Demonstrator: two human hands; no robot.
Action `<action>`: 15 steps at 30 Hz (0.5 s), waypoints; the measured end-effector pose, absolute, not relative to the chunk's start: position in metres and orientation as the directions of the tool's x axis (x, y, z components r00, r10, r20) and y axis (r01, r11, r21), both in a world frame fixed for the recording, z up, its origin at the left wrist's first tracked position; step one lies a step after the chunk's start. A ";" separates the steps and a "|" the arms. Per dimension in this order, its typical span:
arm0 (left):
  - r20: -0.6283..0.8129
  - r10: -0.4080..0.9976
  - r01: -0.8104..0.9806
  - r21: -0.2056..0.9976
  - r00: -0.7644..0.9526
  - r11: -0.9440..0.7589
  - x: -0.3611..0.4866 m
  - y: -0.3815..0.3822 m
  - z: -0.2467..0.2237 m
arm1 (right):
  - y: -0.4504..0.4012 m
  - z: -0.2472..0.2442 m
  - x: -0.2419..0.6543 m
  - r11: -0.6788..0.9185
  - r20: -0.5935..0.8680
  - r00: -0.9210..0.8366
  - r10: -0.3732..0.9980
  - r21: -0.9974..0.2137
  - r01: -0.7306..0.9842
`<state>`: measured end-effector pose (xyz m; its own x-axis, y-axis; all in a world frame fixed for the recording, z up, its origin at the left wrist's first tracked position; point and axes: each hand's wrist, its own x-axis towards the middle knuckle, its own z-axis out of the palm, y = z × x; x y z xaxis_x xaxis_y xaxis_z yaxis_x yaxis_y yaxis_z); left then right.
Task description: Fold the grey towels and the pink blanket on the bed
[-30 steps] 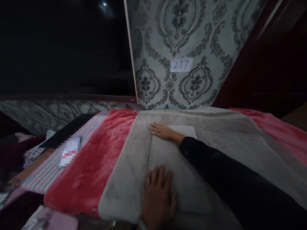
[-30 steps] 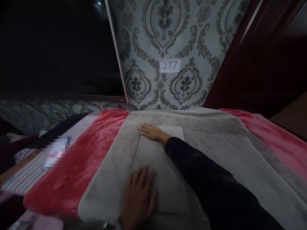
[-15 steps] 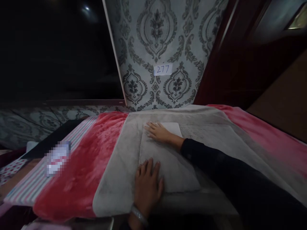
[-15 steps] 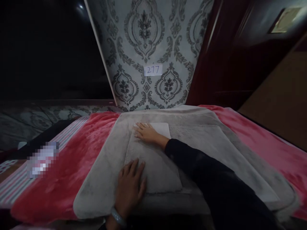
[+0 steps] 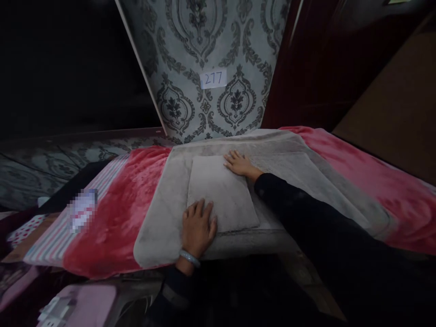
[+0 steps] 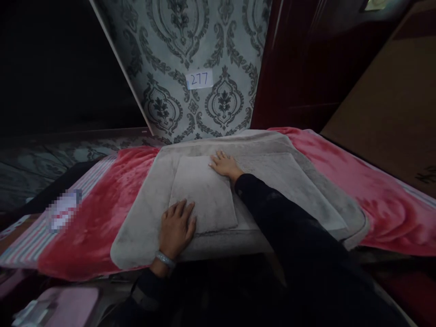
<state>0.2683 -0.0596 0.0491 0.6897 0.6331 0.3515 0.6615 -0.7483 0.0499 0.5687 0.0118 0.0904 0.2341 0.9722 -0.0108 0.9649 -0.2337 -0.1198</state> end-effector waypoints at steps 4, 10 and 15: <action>0.358 0.622 0.656 0.036 0.696 -0.754 0.269 -0.059 0.050 | -0.049 0.076 0.525 0.069 0.110 -0.059 0.992 -0.094 0.993; 0.363 0.626 0.648 0.076 0.690 -0.758 0.271 -0.063 0.051 | -0.099 0.049 0.503 0.175 0.043 -0.170 0.984 -0.173 0.969; 0.396 0.706 0.582 0.399 0.588 -0.708 0.260 -0.044 0.050 | -0.102 0.056 0.500 0.128 0.021 -0.126 0.992 -0.203 0.971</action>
